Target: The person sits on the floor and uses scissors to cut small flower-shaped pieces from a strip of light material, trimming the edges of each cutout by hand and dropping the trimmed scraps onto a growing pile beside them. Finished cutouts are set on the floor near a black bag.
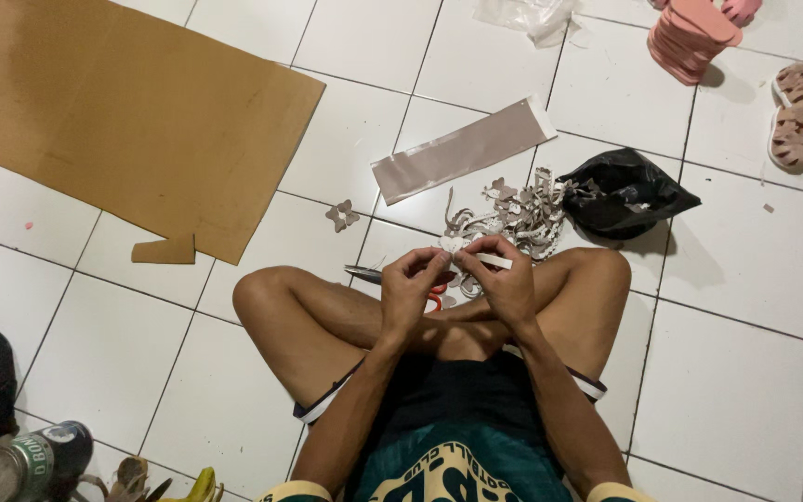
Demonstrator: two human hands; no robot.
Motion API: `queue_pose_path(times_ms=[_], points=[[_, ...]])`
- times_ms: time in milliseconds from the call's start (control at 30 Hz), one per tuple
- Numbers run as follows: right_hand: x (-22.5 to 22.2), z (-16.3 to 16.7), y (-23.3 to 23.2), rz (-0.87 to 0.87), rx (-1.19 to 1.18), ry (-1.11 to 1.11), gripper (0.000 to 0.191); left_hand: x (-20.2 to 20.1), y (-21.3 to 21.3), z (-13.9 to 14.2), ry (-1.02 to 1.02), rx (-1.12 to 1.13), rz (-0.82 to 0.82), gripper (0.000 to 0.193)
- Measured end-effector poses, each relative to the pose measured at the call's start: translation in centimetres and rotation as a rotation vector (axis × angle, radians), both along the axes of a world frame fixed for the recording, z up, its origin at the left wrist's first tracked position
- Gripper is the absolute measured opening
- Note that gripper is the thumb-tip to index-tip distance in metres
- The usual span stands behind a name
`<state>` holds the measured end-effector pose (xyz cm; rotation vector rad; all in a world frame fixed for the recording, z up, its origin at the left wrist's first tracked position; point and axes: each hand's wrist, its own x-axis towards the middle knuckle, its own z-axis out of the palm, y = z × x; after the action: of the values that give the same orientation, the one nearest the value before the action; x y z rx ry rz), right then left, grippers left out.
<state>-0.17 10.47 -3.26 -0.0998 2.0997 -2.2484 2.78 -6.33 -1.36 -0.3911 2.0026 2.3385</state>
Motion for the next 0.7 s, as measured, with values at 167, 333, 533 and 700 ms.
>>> queue_pose_path(times_ms=[167, 333, 533, 700], points=[[-0.1, -0.1, -0.8, -0.033, -0.069, 0.031, 0.023, -0.1, 0.5, -0.6, 0.063, 0.043, 0.052, 0.029], [0.1, 0.4, -0.3, -0.05, 0.026, 0.056, 0.019, -0.1, -0.2, 0.0, 0.013, 0.138, -0.006, 0.035], [0.1, 1.6, 0.5, 0.008, 0.105, 0.073, 0.018, -0.1, -0.6, 2.5, 0.031, -0.113, -0.138, 0.036], [0.2, 1.7, 0.8, 0.045, 0.077, 0.086, 0.019, 0.1, -0.7, 3.4, 0.049, -0.147, -0.169, 0.036]])
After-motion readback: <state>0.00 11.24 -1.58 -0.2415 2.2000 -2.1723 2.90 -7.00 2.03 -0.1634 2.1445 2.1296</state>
